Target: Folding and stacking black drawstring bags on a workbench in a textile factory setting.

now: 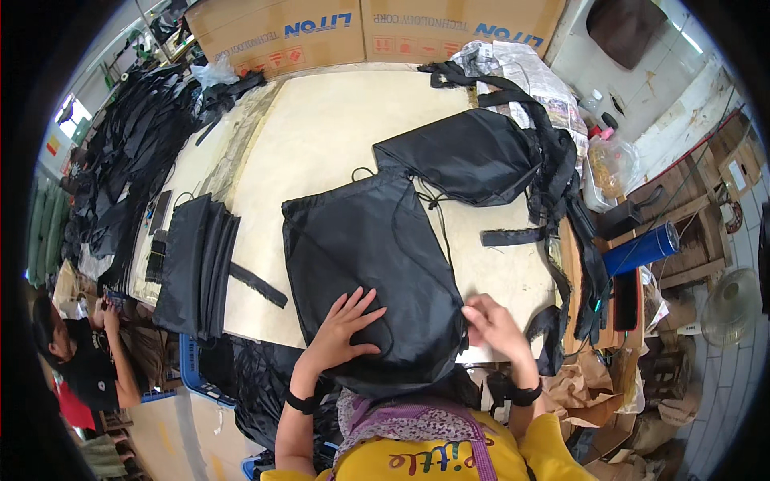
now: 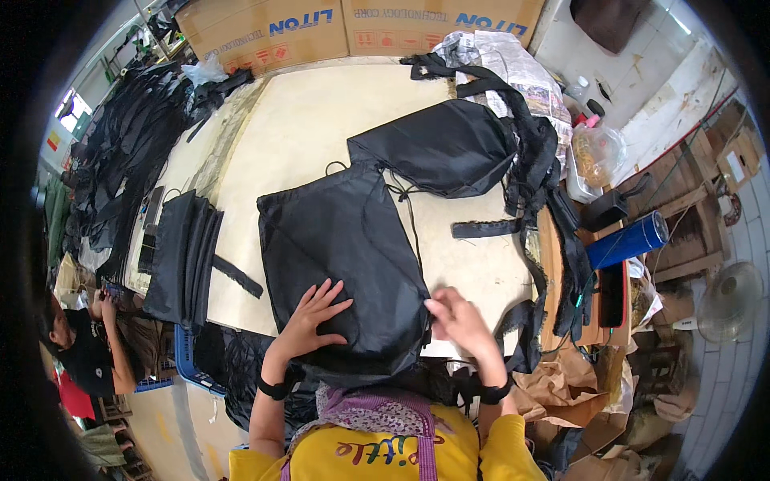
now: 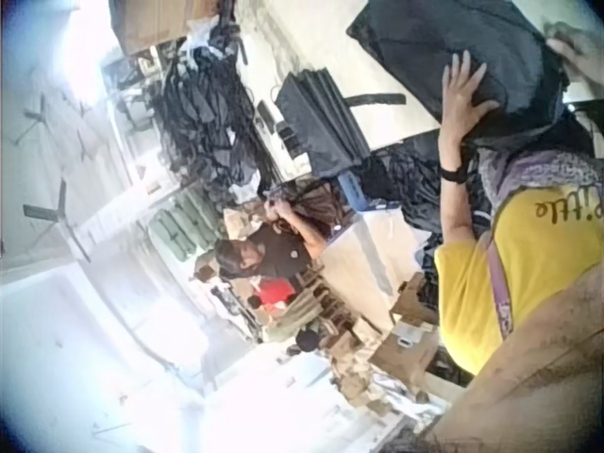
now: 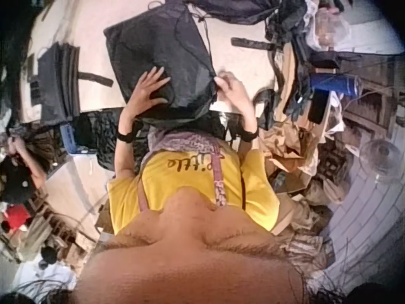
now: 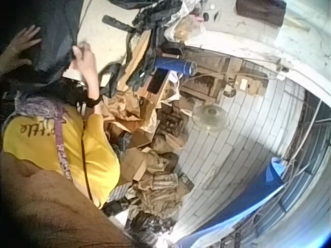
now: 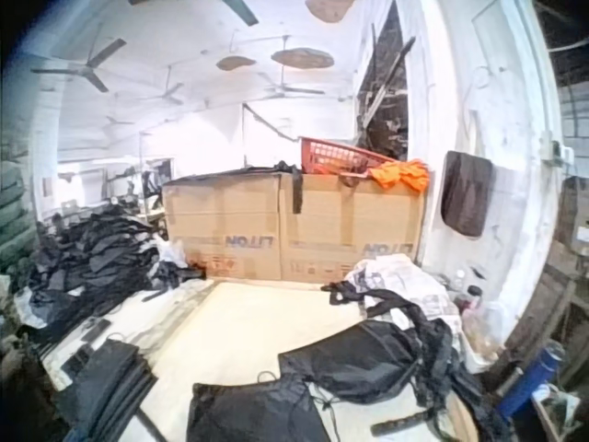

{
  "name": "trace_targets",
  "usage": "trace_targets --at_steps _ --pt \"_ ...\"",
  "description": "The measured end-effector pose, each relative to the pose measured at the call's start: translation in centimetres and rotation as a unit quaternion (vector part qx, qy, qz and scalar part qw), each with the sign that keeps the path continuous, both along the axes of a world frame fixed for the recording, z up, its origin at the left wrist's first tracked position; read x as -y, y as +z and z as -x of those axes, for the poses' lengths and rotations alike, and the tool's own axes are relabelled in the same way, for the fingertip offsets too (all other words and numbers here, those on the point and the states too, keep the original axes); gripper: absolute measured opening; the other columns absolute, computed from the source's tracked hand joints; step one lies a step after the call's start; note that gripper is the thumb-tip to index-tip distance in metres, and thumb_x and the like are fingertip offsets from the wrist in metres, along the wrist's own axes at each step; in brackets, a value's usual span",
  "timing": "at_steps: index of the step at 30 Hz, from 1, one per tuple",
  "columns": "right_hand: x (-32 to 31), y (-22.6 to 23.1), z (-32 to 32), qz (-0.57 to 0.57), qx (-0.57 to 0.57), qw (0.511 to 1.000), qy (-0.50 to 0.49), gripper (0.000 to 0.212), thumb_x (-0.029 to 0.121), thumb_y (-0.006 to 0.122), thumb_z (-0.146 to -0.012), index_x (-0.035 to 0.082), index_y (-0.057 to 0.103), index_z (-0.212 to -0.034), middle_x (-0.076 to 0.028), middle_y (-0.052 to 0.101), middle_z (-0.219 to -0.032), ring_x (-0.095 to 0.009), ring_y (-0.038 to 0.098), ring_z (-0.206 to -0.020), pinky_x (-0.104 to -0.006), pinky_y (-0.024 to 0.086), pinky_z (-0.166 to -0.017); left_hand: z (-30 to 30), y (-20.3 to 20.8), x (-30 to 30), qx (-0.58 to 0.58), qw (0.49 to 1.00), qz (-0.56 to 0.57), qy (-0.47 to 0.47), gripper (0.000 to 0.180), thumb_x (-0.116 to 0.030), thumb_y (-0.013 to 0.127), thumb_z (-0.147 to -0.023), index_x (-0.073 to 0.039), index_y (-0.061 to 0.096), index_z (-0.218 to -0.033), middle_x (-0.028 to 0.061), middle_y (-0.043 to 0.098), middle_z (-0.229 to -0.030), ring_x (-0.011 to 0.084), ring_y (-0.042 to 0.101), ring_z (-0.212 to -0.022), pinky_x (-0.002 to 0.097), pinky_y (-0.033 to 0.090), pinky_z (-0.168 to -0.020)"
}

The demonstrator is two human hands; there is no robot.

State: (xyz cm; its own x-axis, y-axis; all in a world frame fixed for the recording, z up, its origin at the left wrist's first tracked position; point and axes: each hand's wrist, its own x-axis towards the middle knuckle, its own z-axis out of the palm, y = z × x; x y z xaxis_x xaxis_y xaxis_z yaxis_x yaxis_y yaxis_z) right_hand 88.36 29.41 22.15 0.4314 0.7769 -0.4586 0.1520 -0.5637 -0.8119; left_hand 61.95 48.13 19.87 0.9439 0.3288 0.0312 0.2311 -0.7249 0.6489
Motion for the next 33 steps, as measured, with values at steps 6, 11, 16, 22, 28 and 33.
trace_targets --at_steps 6,11,16,22,28,33 --pt "-2.2 -0.6 2.6 -0.230 -0.351 0.891 -0.172 0.038 0.014 0.060 -0.095 0.002 0.046 -0.128 -0.008 0.062 -0.102 -0.012 0.060 -0.081 -0.0262 0.051 -0.074 0.0 -0.2 -0.2 0.003 1.000 0.009 -0.005 0.076 -0.030 0.083 -0.066 -0.018 0.055 -0.136 0.0074 0.034 -0.154 0.0288 0.025 -0.145 0.0466 0.017 -0.118" --pt "-1.5 -2.6 -1.8 -0.328 -0.619 0.701 -0.128 0.030 0.002 0.058 -0.092 -0.002 0.053 -0.122 -0.009 0.064 -0.101 -0.012 0.061 -0.081 -0.0263 0.051 -0.072 0.4 -0.1 -0.2 0.000 1.000 0.019 -0.008 0.076 -0.030 0.083 -0.065 -0.018 0.056 -0.136 0.0074 0.034 -0.154 0.0288 0.024 -0.145 0.0470 0.017 -0.118" --pt "-5.3 3.7 0.7 -0.368 0.015 0.903 -0.222 0.020 0.008 0.058 -0.094 0.003 0.061 -0.113 -0.005 0.062 -0.102 -0.014 0.060 -0.088 -0.0266 0.048 -0.079 0.3 -0.1 -0.3 0.002 1.000 0.011 -0.016 0.076 -0.029 0.083 -0.065 -0.017 0.056 -0.135 0.0081 0.034 -0.154 0.0290 0.023 -0.145 0.0473 0.017 -0.118" --pt "-6.1 4.8 4.7 -0.294 0.197 0.804 0.478 0.026 0.008 0.060 -0.086 0.008 0.066 -0.112 -0.010 0.061 -0.124 -0.029 0.062 -0.104 -0.0379 0.047 -0.090 0.8 -0.8 -0.6 0.017 1.000 0.011 -0.017 0.074 -0.030 0.083 -0.067 -0.014 0.056 -0.134 0.0084 0.036 -0.153 0.0291 0.025 -0.145 0.0465 0.019 -0.117" --pt "-6.8 1.5 0.2 -0.255 0.360 0.874 0.202 0.040 0.009 0.058 -0.089 0.003 0.056 -0.128 -0.017 0.055 -0.133 -0.032 0.052 -0.124 -0.0430 0.035 -0.108 0.7 -0.5 -0.5 0.027 0.999 0.023 -0.006 0.074 -0.028 0.085 -0.064 -0.014 0.059 -0.131 0.0091 0.038 -0.151 0.0297 0.026 -0.144 0.0473 0.017 -0.117" --pt "-8.7 -3.1 1.8 -0.247 0.246 0.846 0.403 0.048 0.013 0.055 -0.093 0.002 0.045 -0.138 -0.017 0.043 -0.146 -0.032 0.038 -0.137 -0.0449 0.027 -0.114 0.6 -0.8 -0.5 0.031 0.999 0.024 -0.006 0.073 -0.028 0.086 -0.063 -0.013 0.060 -0.129 0.0086 0.039 -0.151 0.0290 0.025 -0.145 0.0477 0.016 -0.118"
